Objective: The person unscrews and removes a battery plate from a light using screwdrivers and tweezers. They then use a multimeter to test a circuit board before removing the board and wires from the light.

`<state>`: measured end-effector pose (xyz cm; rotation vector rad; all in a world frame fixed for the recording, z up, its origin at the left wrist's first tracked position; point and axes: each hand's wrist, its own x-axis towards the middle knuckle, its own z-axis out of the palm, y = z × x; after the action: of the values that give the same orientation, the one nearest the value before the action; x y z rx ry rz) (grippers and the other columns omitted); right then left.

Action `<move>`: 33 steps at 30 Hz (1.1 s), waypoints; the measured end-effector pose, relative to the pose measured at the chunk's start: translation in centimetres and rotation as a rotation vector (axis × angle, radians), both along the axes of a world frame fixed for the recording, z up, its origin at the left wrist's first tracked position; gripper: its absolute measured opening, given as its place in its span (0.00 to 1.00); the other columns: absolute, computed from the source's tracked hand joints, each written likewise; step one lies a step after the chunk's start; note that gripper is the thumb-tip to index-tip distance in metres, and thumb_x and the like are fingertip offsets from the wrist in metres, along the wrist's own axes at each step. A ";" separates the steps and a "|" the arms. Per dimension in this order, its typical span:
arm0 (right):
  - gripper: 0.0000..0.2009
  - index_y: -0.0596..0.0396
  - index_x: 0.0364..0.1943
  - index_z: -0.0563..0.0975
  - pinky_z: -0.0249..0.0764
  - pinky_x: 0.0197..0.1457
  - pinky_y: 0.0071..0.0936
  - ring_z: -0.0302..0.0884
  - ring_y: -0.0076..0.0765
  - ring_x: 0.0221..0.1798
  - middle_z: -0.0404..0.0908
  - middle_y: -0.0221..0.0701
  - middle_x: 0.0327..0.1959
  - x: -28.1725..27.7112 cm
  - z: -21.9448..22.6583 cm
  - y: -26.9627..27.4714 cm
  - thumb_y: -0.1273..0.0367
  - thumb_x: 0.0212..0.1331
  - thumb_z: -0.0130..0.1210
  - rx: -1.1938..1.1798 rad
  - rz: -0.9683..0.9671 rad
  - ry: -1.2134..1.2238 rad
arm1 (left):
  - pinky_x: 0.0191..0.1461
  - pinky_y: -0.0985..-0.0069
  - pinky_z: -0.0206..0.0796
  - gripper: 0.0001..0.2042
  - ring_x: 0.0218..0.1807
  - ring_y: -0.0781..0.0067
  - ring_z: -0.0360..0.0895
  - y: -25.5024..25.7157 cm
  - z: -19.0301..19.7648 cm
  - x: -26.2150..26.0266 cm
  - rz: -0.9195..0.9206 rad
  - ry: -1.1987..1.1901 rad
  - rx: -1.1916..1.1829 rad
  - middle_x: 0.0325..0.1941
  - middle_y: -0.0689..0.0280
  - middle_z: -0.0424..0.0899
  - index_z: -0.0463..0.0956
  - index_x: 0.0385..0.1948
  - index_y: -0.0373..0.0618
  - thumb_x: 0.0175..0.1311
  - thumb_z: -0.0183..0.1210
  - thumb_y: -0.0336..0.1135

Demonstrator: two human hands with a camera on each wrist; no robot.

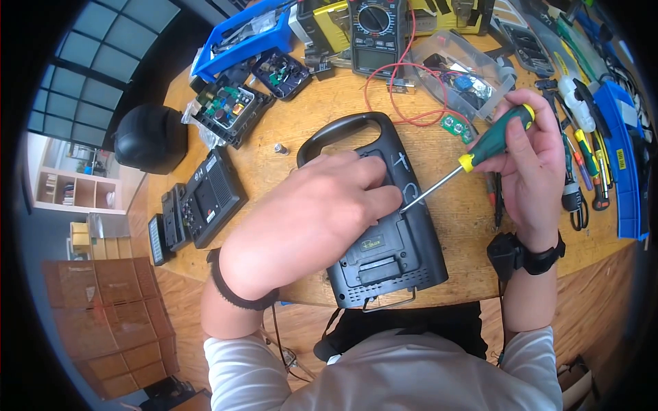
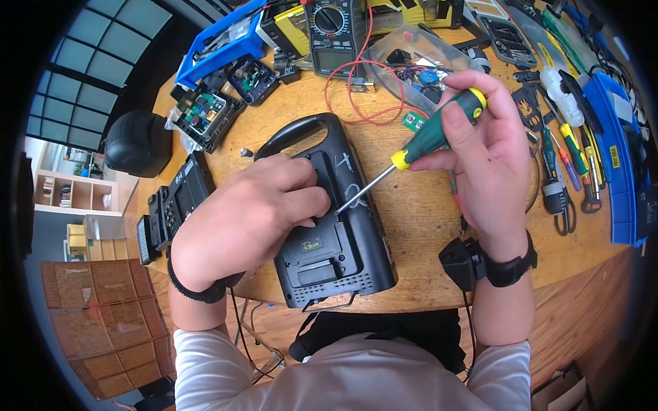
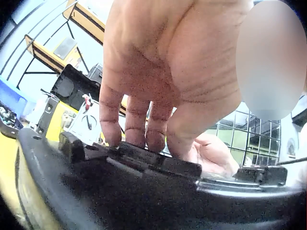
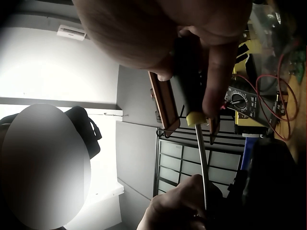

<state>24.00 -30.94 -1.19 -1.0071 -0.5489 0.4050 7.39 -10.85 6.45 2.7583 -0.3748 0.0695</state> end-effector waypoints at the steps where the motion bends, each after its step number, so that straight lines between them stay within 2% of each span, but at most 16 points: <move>1: 0.18 0.58 0.62 0.69 0.90 0.38 0.26 0.86 0.30 0.41 0.73 0.29 0.47 0.0 0.0 -0.1 0.69 0.74 0.56 0.004 0.008 0.001 | 0.44 0.62 0.71 0.09 0.40 0.53 0.77 -0.1 0.1 0.1 -0.012 0.018 0.048 0.34 0.60 0.75 0.78 0.33 0.42 0.51 0.66 0.23; 8: 0.18 0.58 0.64 0.67 0.91 0.41 0.30 0.87 0.33 0.43 0.74 0.31 0.49 -0.3 -0.2 0.1 0.70 0.74 0.56 0.055 0.031 -0.020 | 0.48 0.62 0.70 0.10 0.45 0.53 0.76 -0.2 0.0 -0.2 0.032 0.032 0.107 0.38 0.59 0.76 0.76 0.35 0.42 0.52 0.65 0.23; 10: 0.20 0.59 0.65 0.66 0.92 0.43 0.32 0.87 0.36 0.45 0.74 0.33 0.51 -0.3 0.0 0.1 0.72 0.73 0.56 0.101 0.016 -0.077 | 0.51 0.62 0.70 0.11 0.48 0.51 0.76 0.5 0.0 -0.4 0.053 0.071 -0.053 0.42 0.58 0.76 0.76 0.36 0.42 0.52 0.68 0.24; 11: 0.20 0.59 0.65 0.66 0.92 0.43 0.32 0.87 0.36 0.45 0.74 0.33 0.51 -0.3 0.0 0.2 0.72 0.73 0.56 0.103 0.016 -0.079 | 0.51 0.62 0.70 0.11 0.48 0.51 0.76 1.0 -0.1 -0.5 0.053 0.069 -0.051 0.42 0.58 0.76 0.76 0.36 0.42 0.52 0.68 0.24; 13: 0.23 0.61 0.69 0.63 0.91 0.46 0.34 0.87 0.44 0.47 0.71 0.37 0.54 -0.3 -0.2 0.4 0.71 0.75 0.53 0.110 0.001 -0.237 | 0.54 0.63 0.70 0.15 0.50 0.51 0.76 1.9 -0.6 -0.9 0.064 0.097 -0.235 0.44 0.57 0.77 0.77 0.40 0.41 0.52 0.71 0.25; 14: 0.23 0.61 0.69 0.63 0.91 0.46 0.34 0.87 0.44 0.47 0.71 0.37 0.54 -0.5 0.0 0.5 0.71 0.75 0.53 0.110 0.003 -0.240 | 0.54 0.63 0.70 0.15 0.50 0.51 0.76 2.1 -1.0 -1.0 0.066 0.094 -0.236 0.44 0.57 0.77 0.77 0.40 0.41 0.52 0.71 0.25; 19: 0.25 0.62 0.69 0.63 0.90 0.50 0.35 0.86 0.40 0.47 0.72 0.38 0.55 -1.3 1.8 1.3 0.69 0.74 0.56 0.040 0.020 -0.436 | 0.56 0.68 0.69 0.18 0.49 0.58 0.76 2.4 -2.0 -1.3 0.086 0.062 -0.387 0.45 0.61 0.76 0.81 0.45 0.41 0.51 0.74 0.25; 22: 0.25 0.62 0.69 0.63 0.89 0.51 0.34 0.86 0.38 0.48 0.72 0.38 0.54 -1.7 2.8 1.8 0.70 0.73 0.57 0.022 0.059 -0.437 | 0.56 0.69 0.68 0.18 0.49 0.60 0.75 2.6 -2.3 -1.4 0.074 0.051 -0.438 0.44 0.62 0.75 0.83 0.45 0.41 0.50 0.74 0.26; 33: 0.25 0.63 0.67 0.67 0.87 0.51 0.29 0.81 0.29 0.49 0.73 0.37 0.53 -2.1 5.2 2.8 0.70 0.70 0.60 -0.092 0.094 -0.596 | 0.55 0.69 0.68 0.17 0.48 0.61 0.75 2.9 -3.3 -1.8 0.057 0.002 -0.487 0.44 0.63 0.74 0.84 0.45 0.42 0.52 0.73 0.26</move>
<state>21.86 -28.18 3.97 -1.1963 -1.1235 0.2071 5.56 -7.98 3.11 2.2862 -0.2396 0.1502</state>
